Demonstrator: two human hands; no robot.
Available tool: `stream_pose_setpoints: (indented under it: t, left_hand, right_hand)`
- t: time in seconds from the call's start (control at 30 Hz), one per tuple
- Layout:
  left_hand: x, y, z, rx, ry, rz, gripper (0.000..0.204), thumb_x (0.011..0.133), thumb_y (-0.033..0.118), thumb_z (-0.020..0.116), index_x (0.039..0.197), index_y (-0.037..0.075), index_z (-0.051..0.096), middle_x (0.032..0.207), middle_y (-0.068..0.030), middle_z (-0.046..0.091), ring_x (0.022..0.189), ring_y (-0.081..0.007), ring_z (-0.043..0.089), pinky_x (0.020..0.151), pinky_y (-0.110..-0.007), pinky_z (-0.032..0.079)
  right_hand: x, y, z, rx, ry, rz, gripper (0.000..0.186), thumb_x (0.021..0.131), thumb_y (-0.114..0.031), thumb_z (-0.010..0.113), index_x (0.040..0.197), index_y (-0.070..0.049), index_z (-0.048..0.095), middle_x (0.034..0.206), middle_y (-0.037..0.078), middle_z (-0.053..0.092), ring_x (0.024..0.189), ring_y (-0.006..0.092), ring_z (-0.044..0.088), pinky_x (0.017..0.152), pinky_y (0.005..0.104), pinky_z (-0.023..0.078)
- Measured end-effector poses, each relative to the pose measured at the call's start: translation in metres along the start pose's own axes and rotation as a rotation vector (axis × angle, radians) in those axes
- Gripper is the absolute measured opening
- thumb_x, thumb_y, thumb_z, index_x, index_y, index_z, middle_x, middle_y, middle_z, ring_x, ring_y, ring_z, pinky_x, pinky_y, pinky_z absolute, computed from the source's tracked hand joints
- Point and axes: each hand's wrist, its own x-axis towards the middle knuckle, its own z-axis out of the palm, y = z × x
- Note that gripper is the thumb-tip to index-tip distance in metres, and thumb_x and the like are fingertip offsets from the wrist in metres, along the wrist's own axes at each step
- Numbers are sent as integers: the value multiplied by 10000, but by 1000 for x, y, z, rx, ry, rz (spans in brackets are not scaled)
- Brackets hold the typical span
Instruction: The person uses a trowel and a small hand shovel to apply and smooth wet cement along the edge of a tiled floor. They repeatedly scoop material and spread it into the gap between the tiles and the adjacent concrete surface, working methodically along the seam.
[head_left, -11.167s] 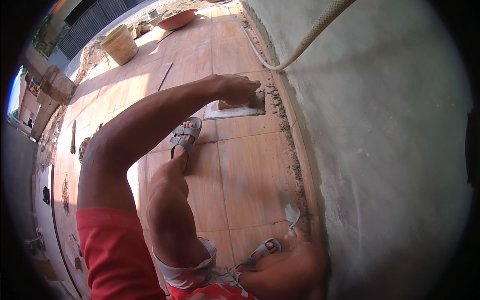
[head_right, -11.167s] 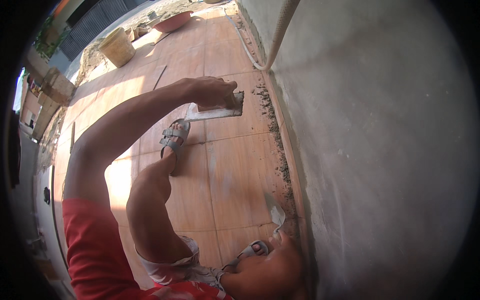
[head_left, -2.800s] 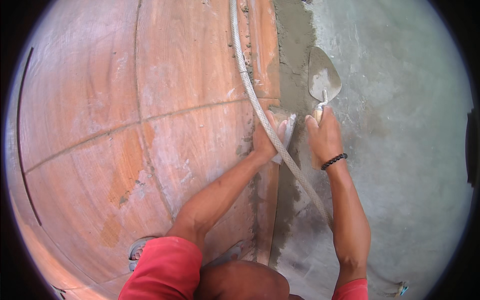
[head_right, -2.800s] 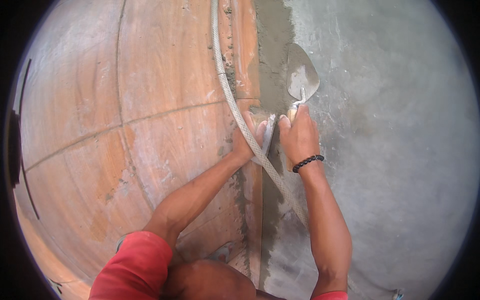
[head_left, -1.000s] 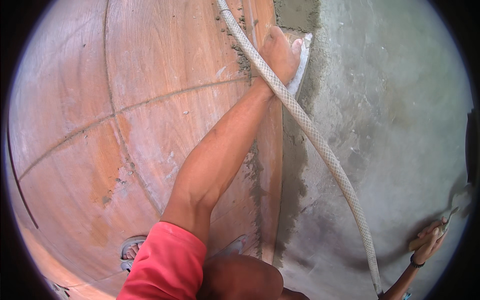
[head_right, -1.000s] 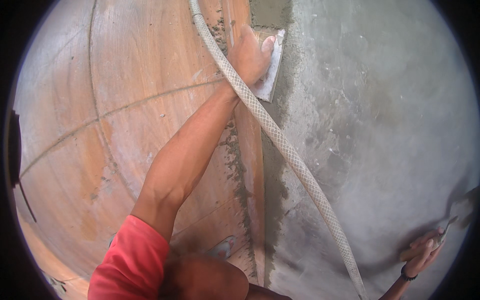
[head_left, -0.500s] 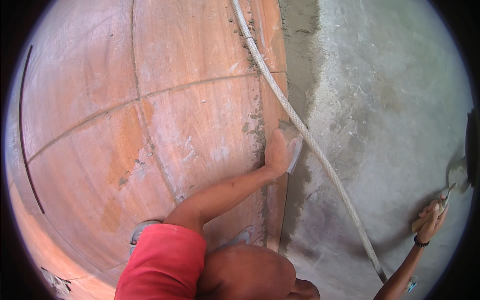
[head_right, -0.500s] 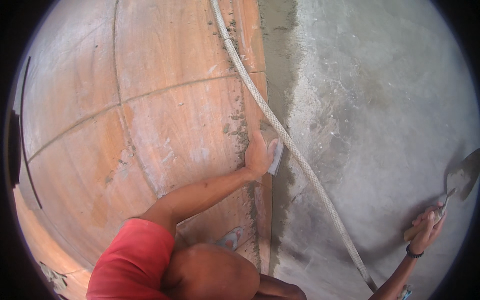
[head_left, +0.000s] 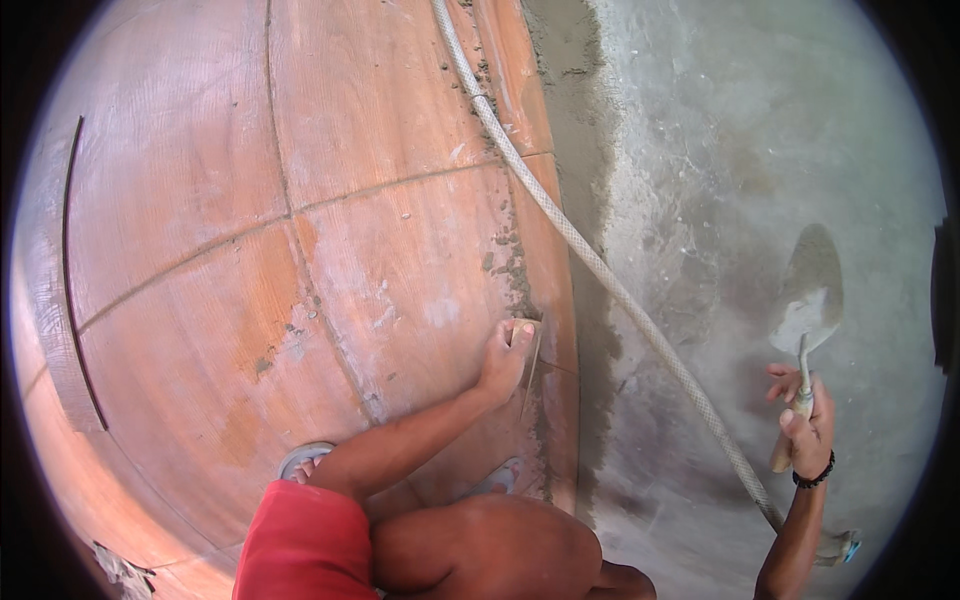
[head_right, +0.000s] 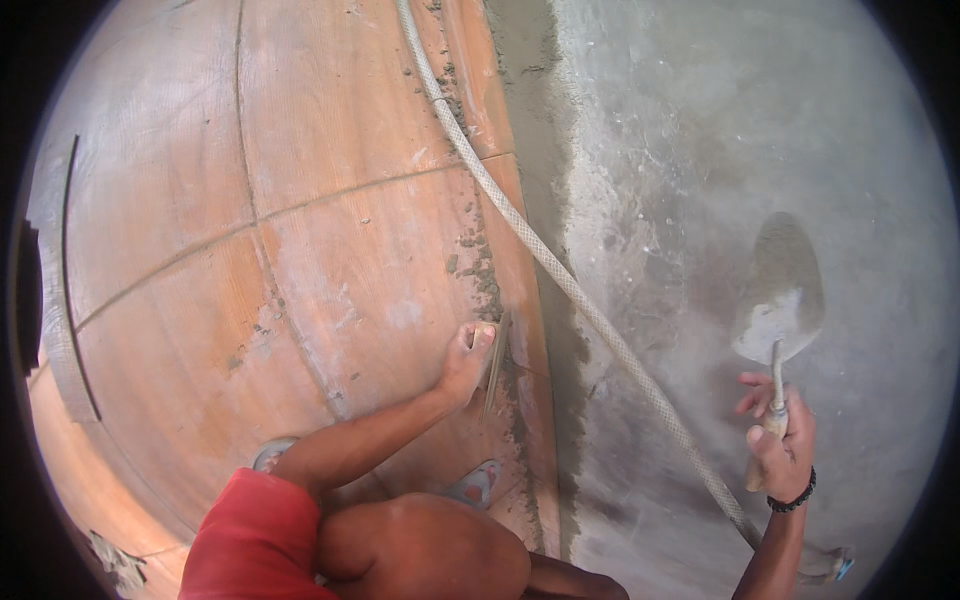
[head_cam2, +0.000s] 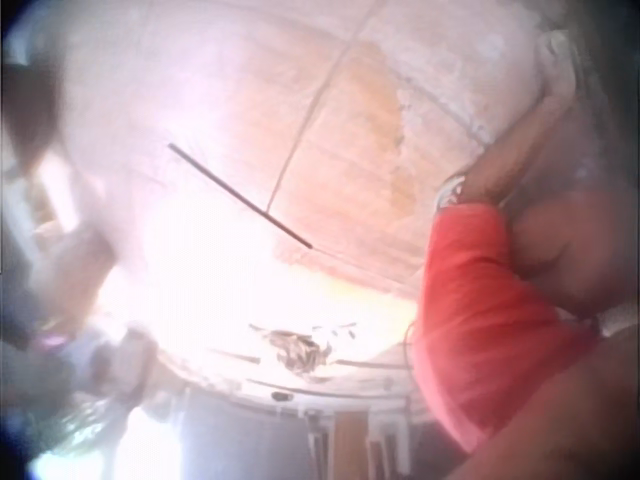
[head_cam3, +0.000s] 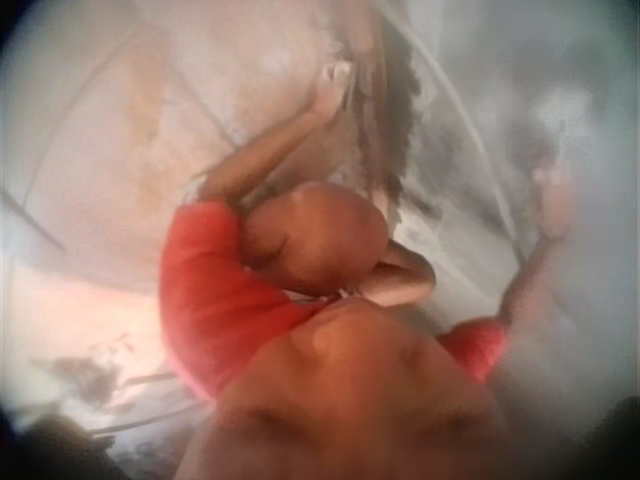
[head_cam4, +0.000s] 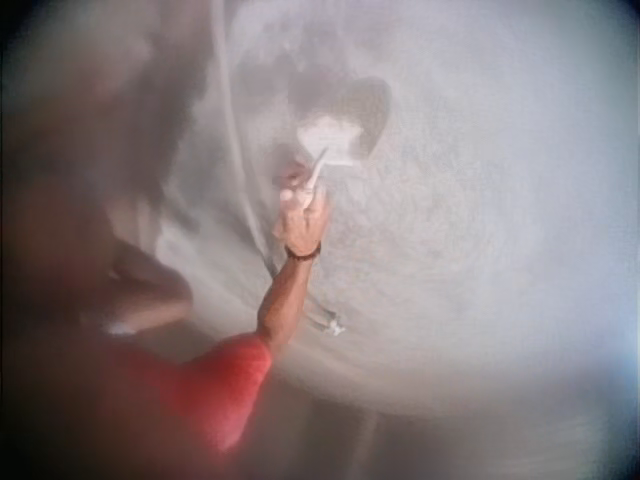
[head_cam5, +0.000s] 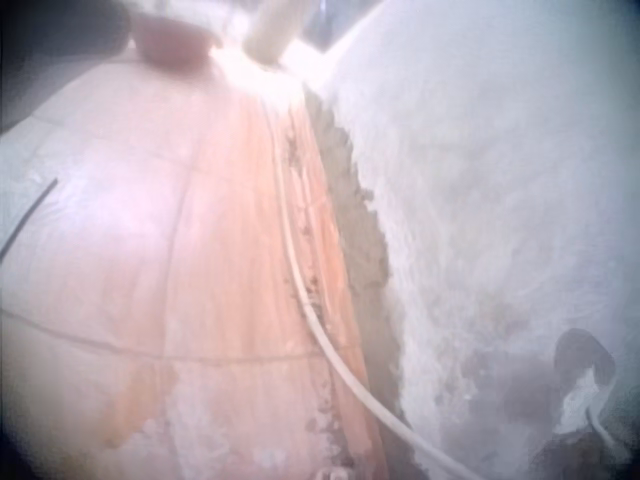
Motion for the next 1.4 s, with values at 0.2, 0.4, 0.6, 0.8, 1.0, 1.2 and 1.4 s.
stream_pose_setpoints:
  t: [0.2,0.4,0.6,0.8,1.0,1.2,1.4]
  left_hand:
    - [23,-2,-6,-79,109,132,418,1041,315,423,1252,-41,482,1203,-139,557,1119,-192,489,985,-331,383]
    - [50,11,1,-269,63,90,558,1039,380,405,1406,-39,383,1365,-173,464,1277,-231,414,1087,-341,309]
    - [130,50,2,-407,-2,224,544,1043,360,382,1416,-36,385,1362,-164,468,1261,-228,428,1080,-328,317]
    - [183,148,32,-478,63,444,442,1052,341,365,1231,-26,535,1104,-113,603,993,-193,555,897,-337,442]
    - [218,188,29,-358,92,528,495,1047,404,373,1133,-46,562,974,-109,628,902,-202,573,843,-356,453]
    - [213,191,32,-140,182,586,533,1032,435,395,1100,-65,567,957,-173,645,905,-243,597,843,-378,451]
    - [207,185,24,8,250,578,546,1018,426,428,1118,-95,559,1034,-274,648,991,-364,622,863,-420,451]
  right_hand:
    - [26,-3,84,-180,-382,19,281,790,-223,652,908,18,567,1067,174,559,961,297,557,833,381,447]
    - [30,-24,84,-82,-550,281,228,802,-176,662,903,2,560,899,125,598,813,208,572,735,347,459]
    - [26,-105,35,66,-391,174,329,786,-284,683,890,-4,546,801,72,586,693,150,564,619,291,450]
    - [20,-135,-10,15,95,196,574,718,-485,729,940,-9,499,860,104,531,696,158,564,570,256,436]
    - [27,-140,-14,-67,73,222,622,708,-546,710,934,-12,483,879,115,503,702,161,557,546,243,427]
    - [31,-130,-11,-71,119,197,620,712,-549,693,934,-17,465,857,129,501,703,156,535,551,239,418]
    - [33,-130,-8,-95,107,191,627,700,-569,681,917,-29,448,835,133,503,659,144,501,538,231,393]
